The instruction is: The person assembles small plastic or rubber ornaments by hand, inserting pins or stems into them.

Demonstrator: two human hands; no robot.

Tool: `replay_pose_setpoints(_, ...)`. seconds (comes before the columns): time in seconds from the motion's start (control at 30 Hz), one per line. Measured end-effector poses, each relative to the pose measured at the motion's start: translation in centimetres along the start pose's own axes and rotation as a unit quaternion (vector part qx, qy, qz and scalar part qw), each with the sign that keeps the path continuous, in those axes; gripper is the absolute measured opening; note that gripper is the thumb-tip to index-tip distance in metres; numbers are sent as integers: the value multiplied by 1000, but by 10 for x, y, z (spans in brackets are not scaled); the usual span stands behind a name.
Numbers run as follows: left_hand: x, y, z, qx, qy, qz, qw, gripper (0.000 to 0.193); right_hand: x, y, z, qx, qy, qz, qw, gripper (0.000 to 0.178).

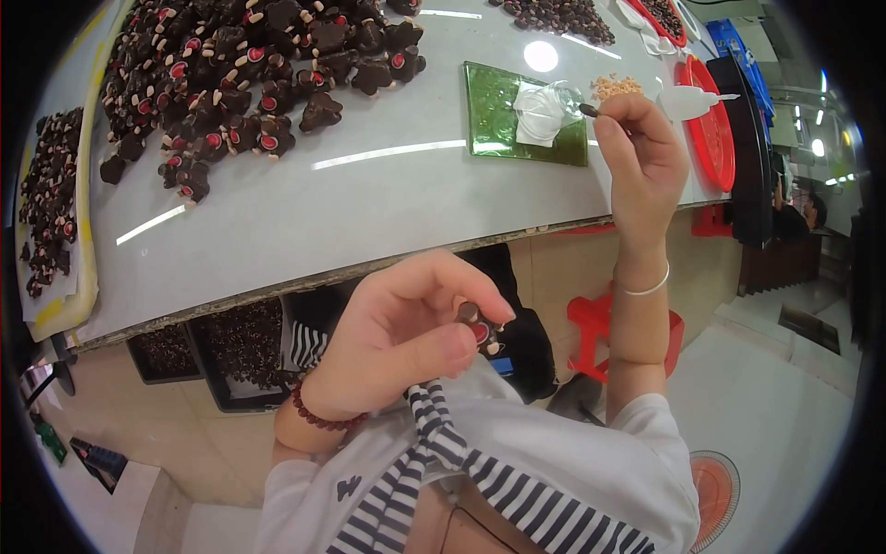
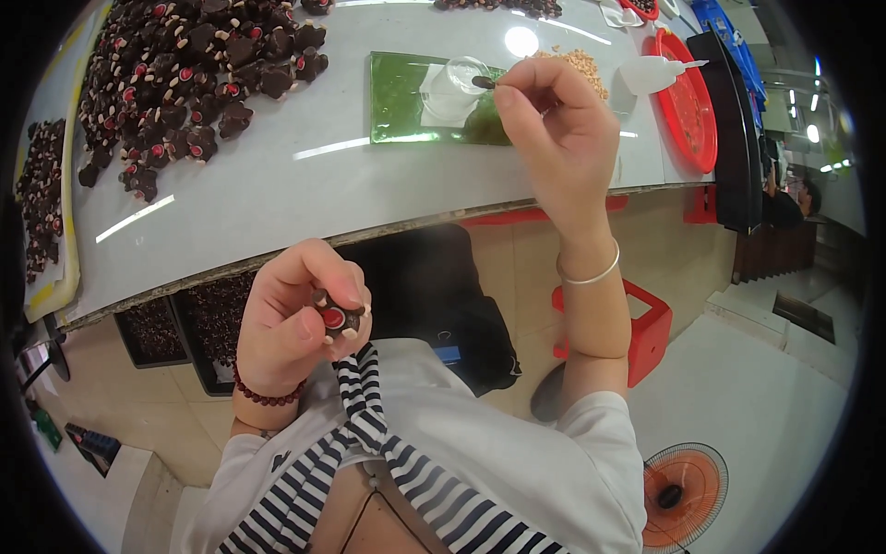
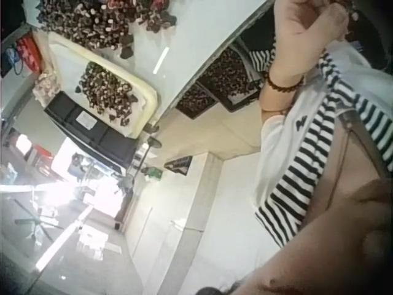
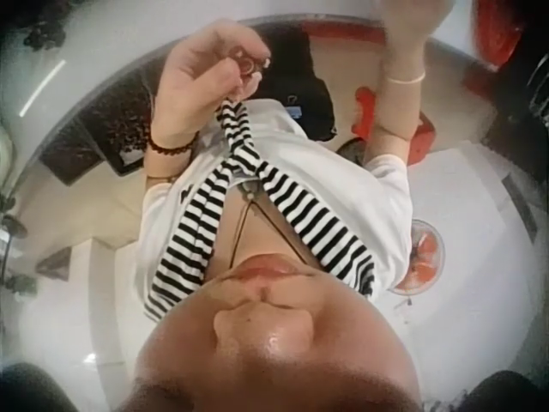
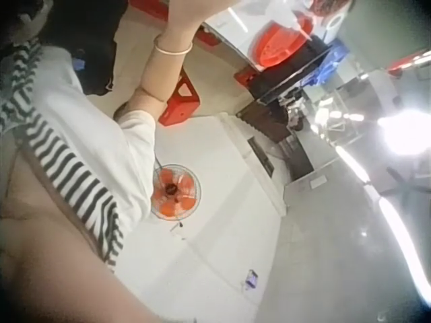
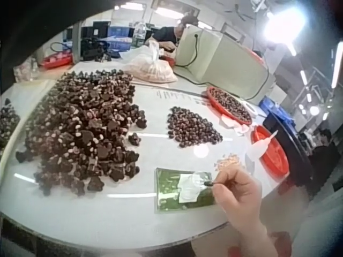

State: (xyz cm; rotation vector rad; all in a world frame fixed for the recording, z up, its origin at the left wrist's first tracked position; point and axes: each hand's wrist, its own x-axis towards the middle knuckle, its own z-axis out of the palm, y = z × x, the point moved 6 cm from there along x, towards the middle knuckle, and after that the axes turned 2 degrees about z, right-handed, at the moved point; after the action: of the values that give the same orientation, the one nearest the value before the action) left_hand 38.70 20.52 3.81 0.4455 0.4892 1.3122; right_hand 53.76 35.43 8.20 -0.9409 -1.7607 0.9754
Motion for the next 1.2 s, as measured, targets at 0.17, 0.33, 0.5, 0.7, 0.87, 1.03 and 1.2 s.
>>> replay_pose_setpoints(0.17,-3,3,2,25,48,-17,998,51,-28,-57,15,-64,-59,-265,960,19)
replay_pose_setpoints(0.33,0,10,8,164,-53,84,981,67,-66,-87,37,-66,-149,-375,912,22)
replay_pose_setpoints(0.5,0,14,13,237,-71,97,964,57,-69,-91,38,-76,-159,-401,899,21)
replay_pose_setpoints(0.7,-1,16,13,283,-36,113,952,47,-75,-94,40,-124,-158,-436,877,20)
replay_pose_setpoints(0.87,-1,21,15,345,-30,158,925,40,-76,-97,43,-206,-186,-371,886,21)
replay_pose_setpoints(1.03,-1,25,17,355,-21,191,915,40,-74,-95,44,-198,-186,-340,900,21)
replay_pose_setpoints(1.2,-2,27,18,361,-22,191,912,41,-73,-94,43,-140,-178,-389,893,25)
